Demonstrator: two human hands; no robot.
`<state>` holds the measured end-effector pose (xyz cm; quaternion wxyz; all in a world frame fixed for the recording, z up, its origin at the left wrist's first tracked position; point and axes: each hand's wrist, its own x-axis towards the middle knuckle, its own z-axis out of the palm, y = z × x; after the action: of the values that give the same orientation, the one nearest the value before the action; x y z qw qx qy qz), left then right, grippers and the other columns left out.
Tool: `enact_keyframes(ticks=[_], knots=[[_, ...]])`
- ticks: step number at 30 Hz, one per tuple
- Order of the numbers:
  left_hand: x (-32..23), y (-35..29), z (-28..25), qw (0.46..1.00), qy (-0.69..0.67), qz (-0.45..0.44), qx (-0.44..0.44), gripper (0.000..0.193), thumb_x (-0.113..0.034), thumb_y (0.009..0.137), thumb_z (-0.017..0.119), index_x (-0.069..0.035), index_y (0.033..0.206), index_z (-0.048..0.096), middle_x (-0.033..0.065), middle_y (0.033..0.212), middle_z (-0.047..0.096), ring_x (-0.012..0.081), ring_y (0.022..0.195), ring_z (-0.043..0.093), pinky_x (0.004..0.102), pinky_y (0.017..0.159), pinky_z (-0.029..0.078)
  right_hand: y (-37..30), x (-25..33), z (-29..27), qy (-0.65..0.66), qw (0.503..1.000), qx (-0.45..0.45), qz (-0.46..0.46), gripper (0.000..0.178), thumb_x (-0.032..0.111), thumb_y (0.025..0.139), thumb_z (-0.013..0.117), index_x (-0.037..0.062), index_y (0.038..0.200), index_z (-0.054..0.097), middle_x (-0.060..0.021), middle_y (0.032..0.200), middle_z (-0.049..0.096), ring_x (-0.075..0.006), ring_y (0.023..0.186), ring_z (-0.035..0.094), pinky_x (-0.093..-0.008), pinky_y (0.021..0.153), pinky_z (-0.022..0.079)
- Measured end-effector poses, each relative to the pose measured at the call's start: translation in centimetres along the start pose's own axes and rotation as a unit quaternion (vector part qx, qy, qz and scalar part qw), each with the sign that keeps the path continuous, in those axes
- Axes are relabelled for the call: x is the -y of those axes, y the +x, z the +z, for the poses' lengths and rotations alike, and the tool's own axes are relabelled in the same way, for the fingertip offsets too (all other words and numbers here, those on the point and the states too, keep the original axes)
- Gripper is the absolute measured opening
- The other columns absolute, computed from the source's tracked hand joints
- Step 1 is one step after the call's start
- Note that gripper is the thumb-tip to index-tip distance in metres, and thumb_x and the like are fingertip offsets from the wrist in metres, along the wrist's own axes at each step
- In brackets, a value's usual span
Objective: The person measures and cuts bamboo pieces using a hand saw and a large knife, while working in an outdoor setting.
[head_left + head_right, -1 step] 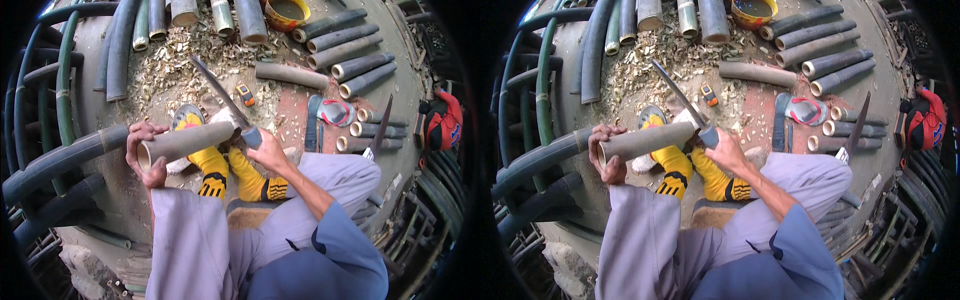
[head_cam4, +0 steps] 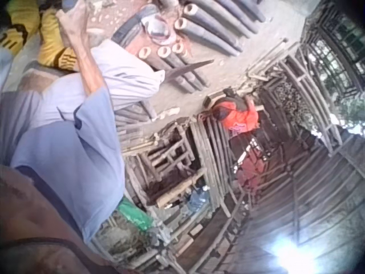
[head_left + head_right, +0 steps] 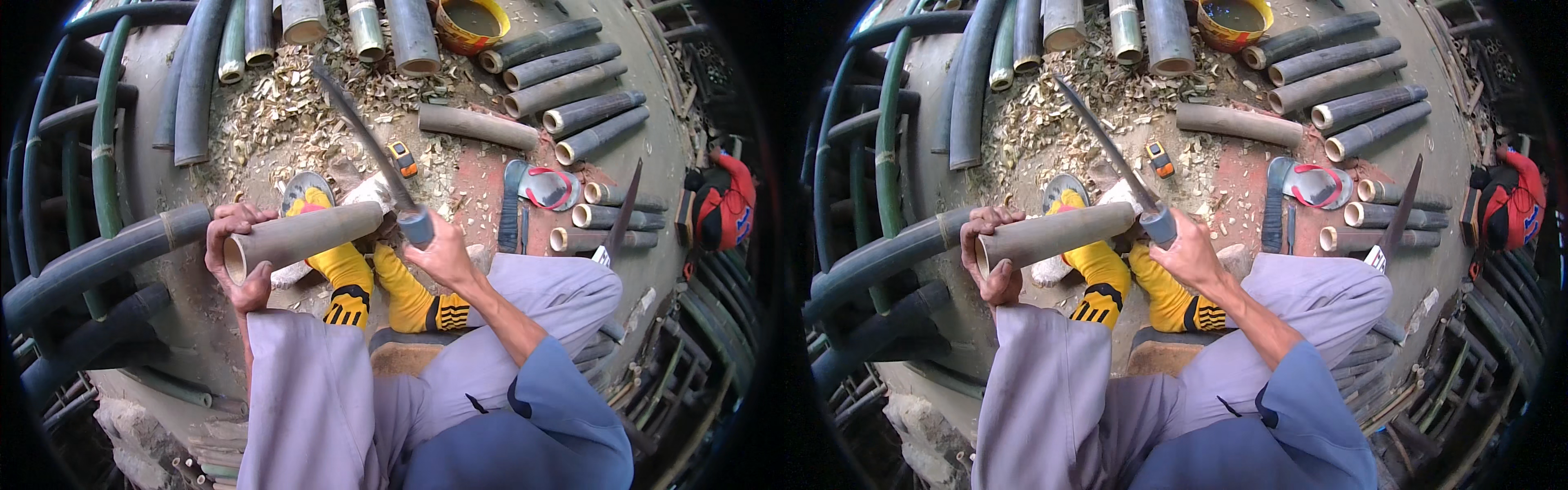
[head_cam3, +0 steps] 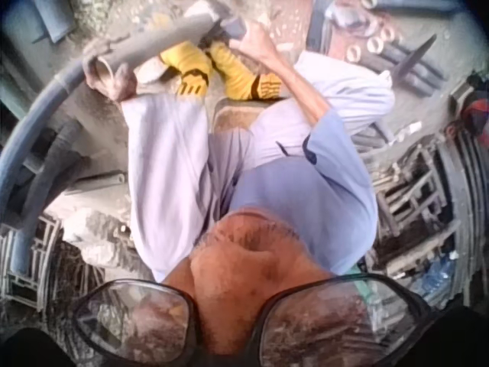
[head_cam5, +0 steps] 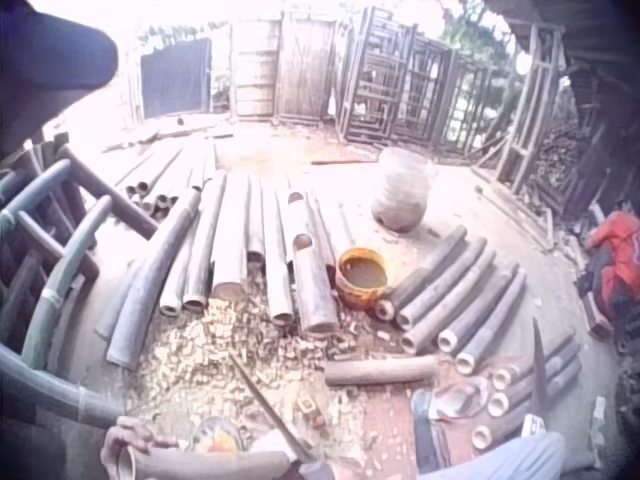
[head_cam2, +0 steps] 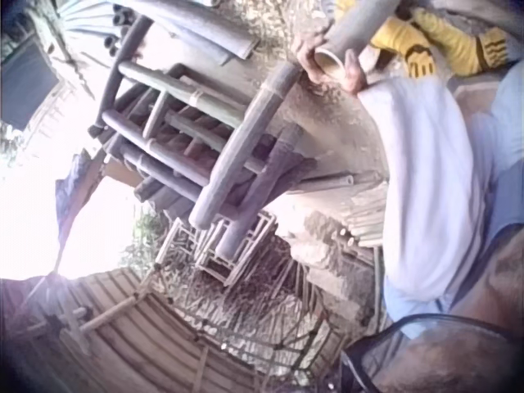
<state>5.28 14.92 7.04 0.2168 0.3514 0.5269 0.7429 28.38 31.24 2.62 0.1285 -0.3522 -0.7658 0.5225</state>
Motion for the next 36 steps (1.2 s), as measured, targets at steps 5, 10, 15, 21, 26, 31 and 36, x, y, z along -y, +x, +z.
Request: enact_keyframes(ticks=[5, 10, 15, 21, 26, 31, 36], knots=[[-0.8, 0.2, 0.9, 0.994, -0.076, -0.078, -0.008, 0.06, -0.014, 0.058, 0.068, -0.003, 0.111, 0.043, 0.0111, 0.098, 0.048, 0.0246, 0.096, 0.05, 0.0434, 0.09, 0.047, -1.1, -1.6, 2.0, 0.037, 0.999, -0.007, -0.009, 0.028, 0.003, 0.072, 0.068, 0.0006, 0.097, 0.057, -0.0143, 0.082, 0.066, -0.0224, 0.072, 0.066, -0.0324, 0.063, 0.053], [-1.2, 1.1, 5.0, 0.972, -0.107, -0.098, -0.187, 0.065, -0.012, 0.066, 0.07, -0.003, 0.123, 0.042, 0.0169, 0.104, 0.056, 0.0315, 0.102, 0.055, 0.049, 0.097, 0.042, -1.3, -7.3, 2.2, -0.067, 0.995, 0.049, 0.064, 0.036, 0.012, 0.066, 0.066, -0.0029, 0.097, 0.055, -0.0232, 0.076, 0.063, -0.0303, 0.072, 0.067, -0.0435, 0.062, 0.052], [1.1, -0.4, 3.3, 0.971, -0.133, -0.008, -0.2, 0.054, -0.015, 0.068, 0.067, -0.006, 0.117, 0.047, 0.0132, 0.098, 0.053, 0.0298, 0.097, 0.054, 0.0486, 0.097, 0.041, -1.0, 0.9, 0.5, 0.02, 0.999, -0.034, -0.007, 0.033, 0.007, 0.07, 0.069, -0.0011, 0.098, 0.054, -0.0173, 0.076, 0.064, -0.0266, 0.066, 0.066, -0.0374, 0.059, 0.051], [1.7, -0.6, 3.3, 0.986, -0.112, 0.03, -0.117, 0.05, -0.019, 0.068, 0.07, -0.007, 0.111, 0.048, 0.0107, 0.092, 0.052, 0.0271, 0.092, 0.054, 0.0493, 0.095, 0.04, -0.6, -2.6, 1.4, -0.026, 0.999, -0.023, -0.023, 0.028, 0.004, 0.073, 0.07, -0.0006, 0.094, 0.053, -0.0208, 0.079, 0.066, -0.0254, 0.07, 0.068, -0.0359, 0.059, 0.054], [0.3, -1.5, 2.3, 0.993, -0.08, 0.009, -0.084, 0.052, -0.02, 0.064, 0.071, -0.007, 0.109, 0.047, 0.0117, 0.092, 0.052, 0.028, 0.094, 0.053, 0.0504, 0.096, 0.04, -1.4, -3.8, 1.3, -0.081, 0.991, 0.064, 0.083, 0.037, 0.003, 0.073, 0.068, -0.0056, 0.106, 0.054, -0.0222, 0.076, 0.065, -0.027, 0.072, 0.068, -0.0354, 0.061, 0.054], [0.2, -2.3, 0.3, 0.994, -0.051, -0.013, -0.101, 0.053, -0.021, 0.06, 0.07, -0.005, 0.106, 0.049, 0.0129, 0.093, 0.051, 0.0287, 0.096, 0.052, 0.0501, 0.095, 0.042, -1.2, 2.5, 0.1, 0.045, 0.996, -0.076, -0.025, 0.033, 0.0, 0.072, 0.068, -0.0006, 0.103, 0.056, -0.0126, 0.087, 0.067, -0.025, 0.074, 0.067, -0.033, 0.068, 0.056], [0.3, -1.4, 0.0, 0.998, -0.02, -0.022, -0.058, 0.053, -0.025, 0.058, 0.07, -0.004, 0.102, 0.048, 0.0126, 0.101, 0.045, 0.0276, 0.104, 0.047, 0.0494, 0.095, 0.044, -0.7, -5.8, 1.7, -0.091, 0.988, 0.077, 0.096, 0.028, 0.002, 0.073, 0.064, -0.0036, 0.099, 0.054, -0.0189, 0.07, 0.063, -0.0258, 0.067, 0.067, -0.0346, 0.061, 0.054]])
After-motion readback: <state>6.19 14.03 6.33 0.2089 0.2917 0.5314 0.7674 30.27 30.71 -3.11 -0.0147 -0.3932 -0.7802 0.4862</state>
